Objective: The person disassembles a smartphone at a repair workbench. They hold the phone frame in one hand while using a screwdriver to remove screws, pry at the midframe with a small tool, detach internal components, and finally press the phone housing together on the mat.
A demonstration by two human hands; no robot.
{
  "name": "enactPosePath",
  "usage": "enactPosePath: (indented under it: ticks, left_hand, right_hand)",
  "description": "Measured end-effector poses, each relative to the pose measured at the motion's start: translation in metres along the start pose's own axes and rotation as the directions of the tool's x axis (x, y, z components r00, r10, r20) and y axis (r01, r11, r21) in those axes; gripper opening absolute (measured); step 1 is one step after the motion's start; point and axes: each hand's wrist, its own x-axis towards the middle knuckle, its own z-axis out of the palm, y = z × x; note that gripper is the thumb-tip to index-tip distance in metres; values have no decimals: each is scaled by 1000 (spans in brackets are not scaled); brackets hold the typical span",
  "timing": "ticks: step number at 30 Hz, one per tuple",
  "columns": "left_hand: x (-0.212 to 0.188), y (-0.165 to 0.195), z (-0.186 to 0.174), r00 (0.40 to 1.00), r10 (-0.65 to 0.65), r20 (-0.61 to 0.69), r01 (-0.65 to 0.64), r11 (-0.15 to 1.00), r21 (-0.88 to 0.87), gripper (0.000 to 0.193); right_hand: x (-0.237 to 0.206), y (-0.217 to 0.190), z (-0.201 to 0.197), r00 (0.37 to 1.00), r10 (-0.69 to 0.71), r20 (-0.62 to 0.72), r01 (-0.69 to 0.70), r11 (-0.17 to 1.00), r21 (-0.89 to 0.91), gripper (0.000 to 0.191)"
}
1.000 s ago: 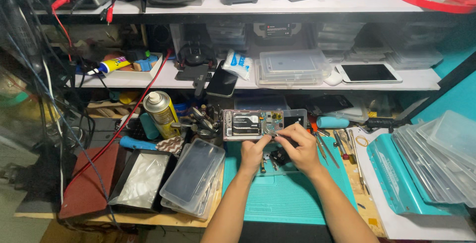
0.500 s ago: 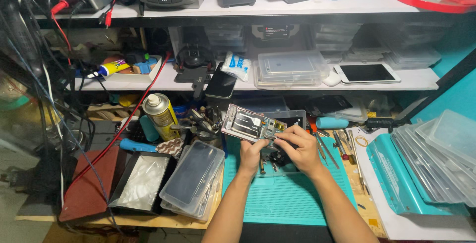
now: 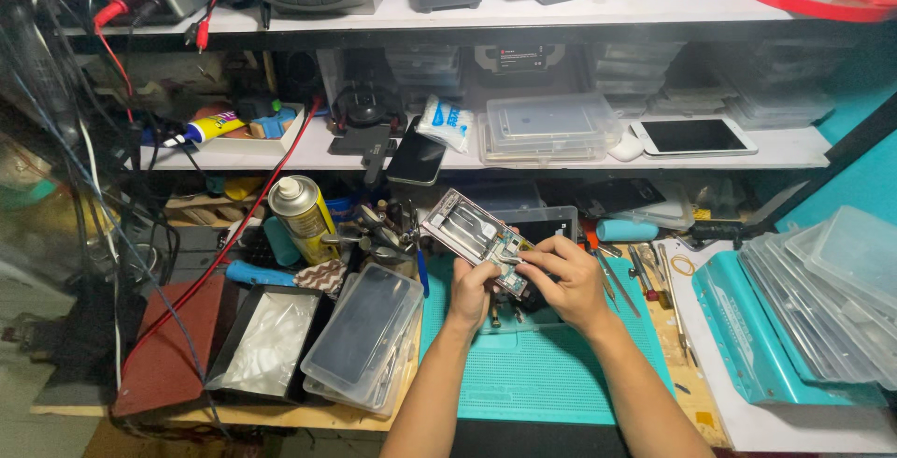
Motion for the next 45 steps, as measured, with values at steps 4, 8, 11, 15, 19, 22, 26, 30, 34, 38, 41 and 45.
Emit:
enactPosePath:
  ticks: [4, 8, 11, 15, 19, 22, 26, 30, 34, 38, 41, 45]
  left_hand:
    - [-1, 1, 2, 1000, 2, -2, -2, 1000, -10, 60]
    - [-1, 0, 0, 1000, -22, 6, 22, 1000, -21, 59]
    - [0, -4, -3, 999, -10, 32, 12, 999, -48, 56]
    - [0, -12, -10, 999, -25, 35, 28, 997, -68, 53]
    - [-1, -16, -10, 996, -21, 81, 27, 997, -70, 49]
    - [1, -13, -6, 999, -33, 21, 35, 998, -61, 54]
    - [2, -8, -3, 999, -24, 23, 25, 999, -37, 56]
    - [0, -8, -8, 996, -14, 92, 19, 998, -60, 53]
    - [1, -10, -12, 993, -33, 115, 46, 993, -107, 54]
    - [0, -11, -13, 992, -55, 114, 68, 992, -107, 56]
    - [0, -12, -14, 992, -45, 117, 58, 992, -112, 56]
    - [0, -15, -17, 992, -48, 120, 63, 990, -125, 56]
  right_hand:
    - [1, 0, 0, 1000, 6, -1, -6, 1000, 8, 16]
    - [1, 0, 0, 1000, -20, -17, 20, 1000, -18, 16]
    - [1, -2, 2, 998, -54, -39, 52, 997, -55, 17]
    - [2, -3, 3, 990, -121, -74, 115, 990, -86, 18]
    - [2, -1, 2, 991, -112, -77, 106, 992, -70, 17]
    - [-1, 2, 0, 996, -42, -79, 43, 999, 19, 17]
    - [-3, 8, -2, 999, 37, -11, -35, 989, 147, 17]
    - [-5, 9, -1, 999, 23, 27, -26, 990, 136, 17]
    - [-5, 8, 0, 999, 30, 27, -34, 990, 135, 17]
    - [-4, 6, 0, 999, 39, 24, -42, 991, 131, 17]
    - [-4, 5, 0, 999, 46, 27, -49, 991, 127, 17]
    - [-4, 5, 0, 999, 32, 24, -35, 992, 119, 17]
